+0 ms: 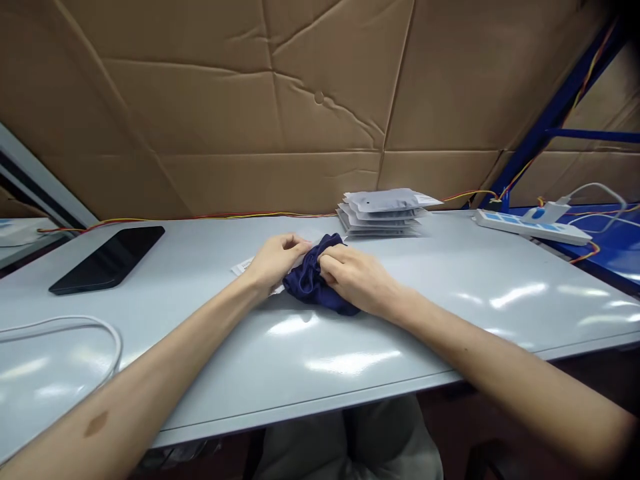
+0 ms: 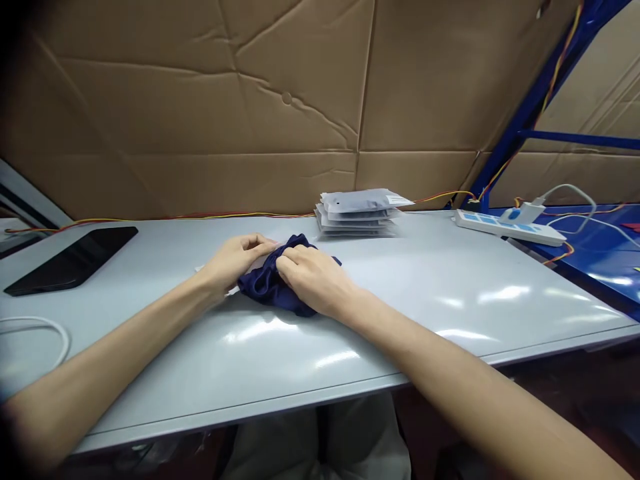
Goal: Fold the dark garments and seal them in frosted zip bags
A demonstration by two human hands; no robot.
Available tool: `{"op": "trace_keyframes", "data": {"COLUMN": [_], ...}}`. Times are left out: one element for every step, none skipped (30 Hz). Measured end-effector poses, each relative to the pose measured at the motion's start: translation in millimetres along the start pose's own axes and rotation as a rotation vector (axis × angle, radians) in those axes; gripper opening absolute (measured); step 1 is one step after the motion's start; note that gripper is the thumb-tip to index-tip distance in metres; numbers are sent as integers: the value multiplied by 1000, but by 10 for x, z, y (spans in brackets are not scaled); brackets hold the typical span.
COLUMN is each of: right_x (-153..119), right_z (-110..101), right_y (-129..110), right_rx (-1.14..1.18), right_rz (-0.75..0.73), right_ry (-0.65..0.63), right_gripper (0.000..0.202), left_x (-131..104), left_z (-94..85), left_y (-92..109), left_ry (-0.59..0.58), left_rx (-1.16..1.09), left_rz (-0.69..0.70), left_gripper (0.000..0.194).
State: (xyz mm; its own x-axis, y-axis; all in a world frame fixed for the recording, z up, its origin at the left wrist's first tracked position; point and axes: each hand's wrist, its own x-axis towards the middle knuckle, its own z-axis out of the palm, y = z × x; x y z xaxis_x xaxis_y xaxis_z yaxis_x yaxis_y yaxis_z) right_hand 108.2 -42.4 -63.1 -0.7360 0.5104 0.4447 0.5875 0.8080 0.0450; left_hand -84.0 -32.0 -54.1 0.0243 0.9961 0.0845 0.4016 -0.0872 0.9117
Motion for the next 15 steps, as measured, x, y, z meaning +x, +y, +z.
{"op": "trace_keyframes", "data": {"right_x": [1,1,2,3,6,9,13,17,21,24,26,26,25,24,22], "right_z": [16,29,39,45,48,49,49,47,44,41,39,37,36,36,38], "right_y": [3,9,18,28,38,47,55,63,69,76,82,89,97,105,112], "right_rx": [28,52,74,95,116,134,149,158,161,162,163,165,170,174,177], "right_rz": [-37,-63,-80,-90,-96,-100,-102,-102,-101,-94,-84,-72,-59,-45,-29], "right_ry": [-1,-5,-14,-24,-35,-47,-59,-66,-72,-79,-86,-88,-92,-97,-104], "right_gripper": [19,19,19,20,20,20,20,19,19,20,20,21,22,23,25], "left_x": [-5,-12,-21,-31,-42,-52,-61,-68,-73,-73,-70,-62,-50,-35,-19], "left_z": [-7,-16,-25,-35,-45,-54,-63,-72,-82,-93,-104,-117,-130,-142,-154], "left_y": [12,27,44,62,79,94,107,116,122,125,124,119,111,99,84], "left_ry": [24,46,57,55,45,26,4,-18,-35,-46,-54,-60,-64,-65,-56], "left_rx": [5,11,20,34,51,72,95,114,134,158,201,259,322,388,453], "left_rz": [13,32,60,100,147,198,251,298,337,370,398,420,431,432,418], "left_gripper": [31,30,29,28,27,26,25,24,23,23,23,24,25,26,26]}}
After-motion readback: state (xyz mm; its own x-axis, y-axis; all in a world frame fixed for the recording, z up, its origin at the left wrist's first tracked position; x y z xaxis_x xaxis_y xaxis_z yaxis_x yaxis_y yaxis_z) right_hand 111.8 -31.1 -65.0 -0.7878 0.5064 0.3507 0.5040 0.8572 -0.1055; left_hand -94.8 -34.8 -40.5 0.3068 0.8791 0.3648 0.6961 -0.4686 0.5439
